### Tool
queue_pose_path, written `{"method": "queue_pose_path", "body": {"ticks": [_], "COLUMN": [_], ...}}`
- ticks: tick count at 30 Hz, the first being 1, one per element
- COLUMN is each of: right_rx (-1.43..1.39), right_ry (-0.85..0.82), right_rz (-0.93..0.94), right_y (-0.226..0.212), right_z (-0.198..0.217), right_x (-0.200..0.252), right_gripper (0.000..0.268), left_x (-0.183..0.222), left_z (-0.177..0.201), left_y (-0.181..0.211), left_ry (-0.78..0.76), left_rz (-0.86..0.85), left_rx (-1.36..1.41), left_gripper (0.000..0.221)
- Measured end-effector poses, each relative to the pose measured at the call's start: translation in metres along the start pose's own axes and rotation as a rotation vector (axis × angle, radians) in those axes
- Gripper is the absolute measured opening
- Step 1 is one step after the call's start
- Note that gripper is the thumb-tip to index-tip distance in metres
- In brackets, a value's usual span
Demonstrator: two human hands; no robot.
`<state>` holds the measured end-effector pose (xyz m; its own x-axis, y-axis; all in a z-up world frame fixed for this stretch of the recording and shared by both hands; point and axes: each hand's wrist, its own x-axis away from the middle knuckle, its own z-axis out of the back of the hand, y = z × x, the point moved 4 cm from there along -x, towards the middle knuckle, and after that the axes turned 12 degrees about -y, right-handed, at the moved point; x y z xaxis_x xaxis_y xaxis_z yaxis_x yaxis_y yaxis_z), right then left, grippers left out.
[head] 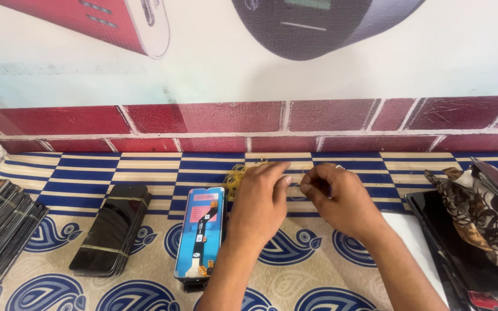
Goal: The person wipes the surfaces of multiple smartphone screens using a patterned cloth. They handle the devices one by one, picking them up from a pile, wiping the front and back, and placing them back down. The task involves repetitive cleaning motions on various phone units.
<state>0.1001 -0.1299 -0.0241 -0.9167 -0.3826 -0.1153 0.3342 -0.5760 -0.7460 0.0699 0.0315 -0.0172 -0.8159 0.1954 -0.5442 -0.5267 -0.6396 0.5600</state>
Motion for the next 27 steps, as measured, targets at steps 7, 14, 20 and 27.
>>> {"method": "queue_pose_path", "body": {"ticks": [7,14,20,27], "right_rx": [-0.018,-0.250,-0.379,-1.135], "right_ry": [0.017,-0.024,-0.079,-0.093], "right_rz": [0.047,0.014,-0.014,-0.081], "right_y": [-0.005,0.009,0.021,0.022], "right_z": [0.004,-0.001,-0.002,-0.006], "right_x": [0.001,-0.002,-0.003,-0.002], "right_gripper": [0.006,0.007,0.005,0.007], "left_x": [-0.002,-0.001,-0.001,-0.002], "left_z": [-0.003,-0.004,0.001,0.002], "left_y": [0.004,0.009,0.007,0.012], "left_ry": [-0.145,-0.129,-0.068,-0.048], "left_rz": [0.187,0.264,0.298,0.217], "left_rx": [0.196,0.177,0.242,0.152], "left_gripper": [0.020,0.013,0.013,0.012]}}
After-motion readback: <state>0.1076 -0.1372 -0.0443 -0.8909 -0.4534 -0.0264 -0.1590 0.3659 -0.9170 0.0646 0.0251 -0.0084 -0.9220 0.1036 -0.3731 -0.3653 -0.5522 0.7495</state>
